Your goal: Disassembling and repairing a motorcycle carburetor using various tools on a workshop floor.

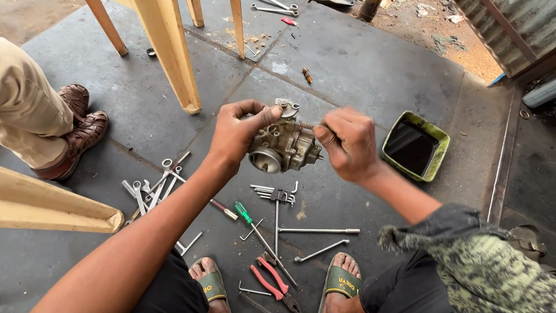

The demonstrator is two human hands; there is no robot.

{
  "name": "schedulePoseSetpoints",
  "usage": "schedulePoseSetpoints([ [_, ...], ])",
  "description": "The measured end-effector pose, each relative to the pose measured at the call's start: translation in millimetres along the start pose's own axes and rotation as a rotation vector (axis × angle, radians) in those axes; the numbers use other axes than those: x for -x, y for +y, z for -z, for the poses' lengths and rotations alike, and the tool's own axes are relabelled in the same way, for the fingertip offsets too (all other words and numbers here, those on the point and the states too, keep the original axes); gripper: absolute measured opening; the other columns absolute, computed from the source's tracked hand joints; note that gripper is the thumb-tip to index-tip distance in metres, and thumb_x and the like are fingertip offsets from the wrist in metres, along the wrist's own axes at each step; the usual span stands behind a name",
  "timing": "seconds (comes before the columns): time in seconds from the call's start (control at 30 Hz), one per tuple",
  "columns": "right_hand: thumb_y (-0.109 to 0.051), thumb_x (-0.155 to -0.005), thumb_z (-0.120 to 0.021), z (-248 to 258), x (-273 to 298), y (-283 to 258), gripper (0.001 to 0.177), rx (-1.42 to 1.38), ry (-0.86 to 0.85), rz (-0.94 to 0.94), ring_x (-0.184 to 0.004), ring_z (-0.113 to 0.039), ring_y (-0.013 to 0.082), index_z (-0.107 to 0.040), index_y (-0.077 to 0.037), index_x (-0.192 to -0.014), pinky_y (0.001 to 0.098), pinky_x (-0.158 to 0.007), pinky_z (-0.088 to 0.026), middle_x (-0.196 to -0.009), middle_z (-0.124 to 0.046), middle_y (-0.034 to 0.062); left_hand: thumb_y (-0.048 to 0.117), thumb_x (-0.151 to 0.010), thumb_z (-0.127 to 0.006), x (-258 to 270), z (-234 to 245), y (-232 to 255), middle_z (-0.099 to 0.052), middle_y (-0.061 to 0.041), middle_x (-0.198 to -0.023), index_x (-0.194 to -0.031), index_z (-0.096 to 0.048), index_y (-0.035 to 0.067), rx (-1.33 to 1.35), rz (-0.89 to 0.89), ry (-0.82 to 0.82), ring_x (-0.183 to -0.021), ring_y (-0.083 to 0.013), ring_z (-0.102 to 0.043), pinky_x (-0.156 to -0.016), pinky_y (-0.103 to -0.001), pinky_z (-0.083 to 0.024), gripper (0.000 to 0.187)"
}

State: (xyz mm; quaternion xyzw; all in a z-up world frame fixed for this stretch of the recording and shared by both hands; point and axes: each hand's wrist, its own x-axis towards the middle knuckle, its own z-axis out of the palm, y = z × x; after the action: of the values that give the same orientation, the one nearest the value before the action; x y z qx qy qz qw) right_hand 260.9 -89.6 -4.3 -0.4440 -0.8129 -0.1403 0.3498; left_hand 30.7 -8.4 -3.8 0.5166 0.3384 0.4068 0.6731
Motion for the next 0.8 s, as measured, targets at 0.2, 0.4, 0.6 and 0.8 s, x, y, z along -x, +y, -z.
schedulePoseSetpoints([
  [0.2, -0.039, -0.104, -0.054, 9.8, -6.2, -22.2, 0.05, -0.891, -0.122, -0.957, -0.047, -0.034, 0.0142, -0.048, -0.016, -0.06, 0.035, -0.046, -0.029, -0.053, -0.044, -0.0027, 0.036, -0.079, -0.091, 13.1, 4.0, 0.5, -0.069, -0.008, -0.085, -0.089, -0.074, -0.001, -0.601, -0.699, 0.159, -0.075, -0.0148, -0.068, -0.068, -0.03, -0.054, 0.041],
  [0.4, -0.043, -0.108, -0.053, 23.9, -20.8, -11.9, 0.05, -0.295, -0.189, -0.372, -0.06, -0.054, 0.0219, -0.063, -0.006, -0.075, 0.0382, -0.058, -0.042, -0.065, -0.055, 0.0051, 0.037, -0.081, -0.084, -1.4, 3.3, -14.5, -0.071, -0.005, -0.078, -0.086, -0.075, 0.0, -0.114, -0.124, 0.095, -0.066, -0.0097, -0.064, -0.06, -0.026, -0.053, 0.038],
  [0.6, -0.043, -0.108, -0.061, 9.1, -16.4, 16.1, 0.048, 0.024, -0.008, 0.102, -0.065, -0.055, 0.0262, -0.061, -0.004, -0.081, 0.0412, -0.061, -0.042, -0.073, -0.057, 0.0089, 0.033, -0.09, -0.074, -10.1, -3.0, -16.2, -0.071, -0.006, -0.074, -0.087, -0.073, -0.002, 0.085, 0.053, 0.072, -0.061, -0.0116, -0.066, -0.056, -0.027, -0.055, 0.035],
  [0.8, -0.046, -0.108, -0.057, -6.0, -10.4, 18.2, 0.053, -0.019, 0.041, 0.018, -0.058, -0.048, 0.0229, -0.056, -0.005, -0.074, 0.0401, -0.056, -0.037, -0.065, -0.051, 0.0062, 0.032, -0.09, -0.075, -9.2, -3.9, -10.7, -0.07, -0.004, -0.074, -0.089, -0.076, -0.001, -0.117, -0.068, 0.144, -0.065, -0.0091, -0.06, -0.058, -0.027, -0.05, 0.033],
])
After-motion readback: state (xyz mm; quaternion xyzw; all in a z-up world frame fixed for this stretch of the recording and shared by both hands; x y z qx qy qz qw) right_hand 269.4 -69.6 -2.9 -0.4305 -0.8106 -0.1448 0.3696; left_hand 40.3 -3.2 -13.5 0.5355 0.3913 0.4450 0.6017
